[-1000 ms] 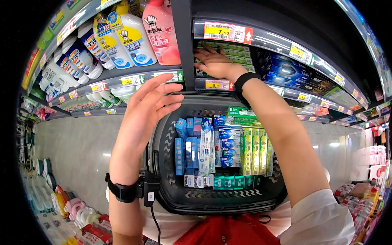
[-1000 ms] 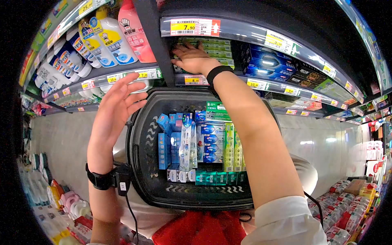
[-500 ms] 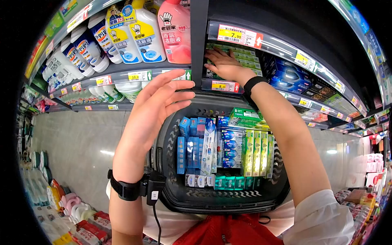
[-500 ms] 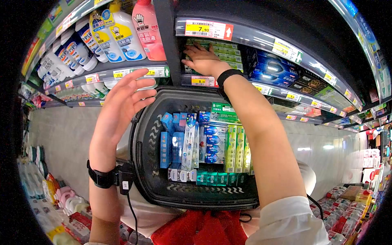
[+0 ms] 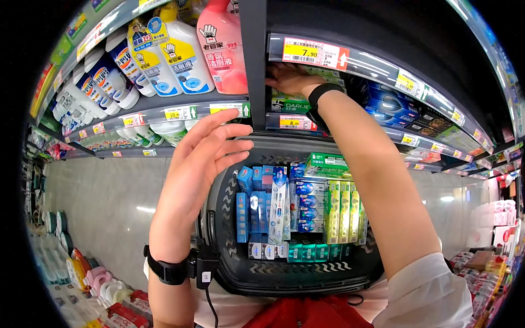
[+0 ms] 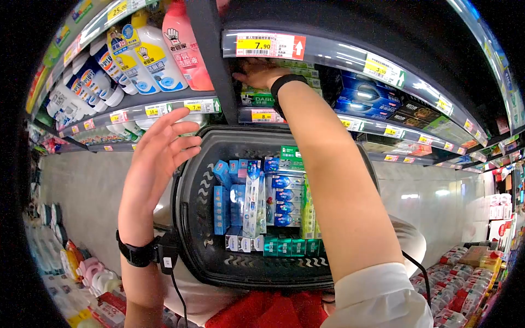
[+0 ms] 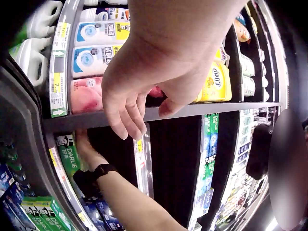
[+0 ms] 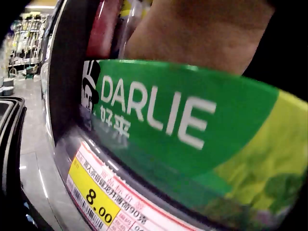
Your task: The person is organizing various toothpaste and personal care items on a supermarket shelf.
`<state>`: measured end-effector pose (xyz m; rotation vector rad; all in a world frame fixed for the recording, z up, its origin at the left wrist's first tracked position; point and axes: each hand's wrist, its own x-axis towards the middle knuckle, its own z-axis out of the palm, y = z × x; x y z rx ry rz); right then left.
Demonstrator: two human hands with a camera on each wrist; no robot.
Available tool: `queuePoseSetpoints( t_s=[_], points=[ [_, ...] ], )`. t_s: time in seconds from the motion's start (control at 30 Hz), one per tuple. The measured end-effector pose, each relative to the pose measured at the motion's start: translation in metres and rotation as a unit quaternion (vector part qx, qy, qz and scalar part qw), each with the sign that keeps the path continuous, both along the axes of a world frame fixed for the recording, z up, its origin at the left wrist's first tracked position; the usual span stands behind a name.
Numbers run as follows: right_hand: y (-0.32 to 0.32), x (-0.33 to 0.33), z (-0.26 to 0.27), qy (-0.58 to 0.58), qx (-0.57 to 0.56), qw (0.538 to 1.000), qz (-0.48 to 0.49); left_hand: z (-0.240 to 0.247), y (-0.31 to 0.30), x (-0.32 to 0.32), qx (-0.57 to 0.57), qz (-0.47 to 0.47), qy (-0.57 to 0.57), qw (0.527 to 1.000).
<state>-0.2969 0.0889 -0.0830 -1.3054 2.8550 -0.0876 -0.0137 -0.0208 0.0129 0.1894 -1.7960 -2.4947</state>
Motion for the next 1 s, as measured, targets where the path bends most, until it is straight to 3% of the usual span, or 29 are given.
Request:
queuePoseSetpoints(
  t_s=[0.2, 0.33, 0.53, 1.0],
  points=[
    [0.004, -0.009, -0.021, 0.049, -0.064, 0.997, 0.021, 0.001, 0.001, -0.001, -0.001, 0.001, 0.016, 1.000],
    [0.005, 0.000, -0.004, -0.008, -0.046, 0.999, 0.007, 0.001, 0.002, 0.001, 0.000, -0.002, 0.015, 1.000],
    [0.004, -0.003, -0.009, -0.004, -0.095, 0.995, 0.010, 0.004, 0.000, 0.004, 0.006, -0.001, 0.018, 1.000],
    [0.003, 0.001, 0.003, 0.005, -0.068, 0.998, 0.014, 0.001, 0.003, 0.002, 0.014, 0.002, 0.010, 1.000]
  ],
)
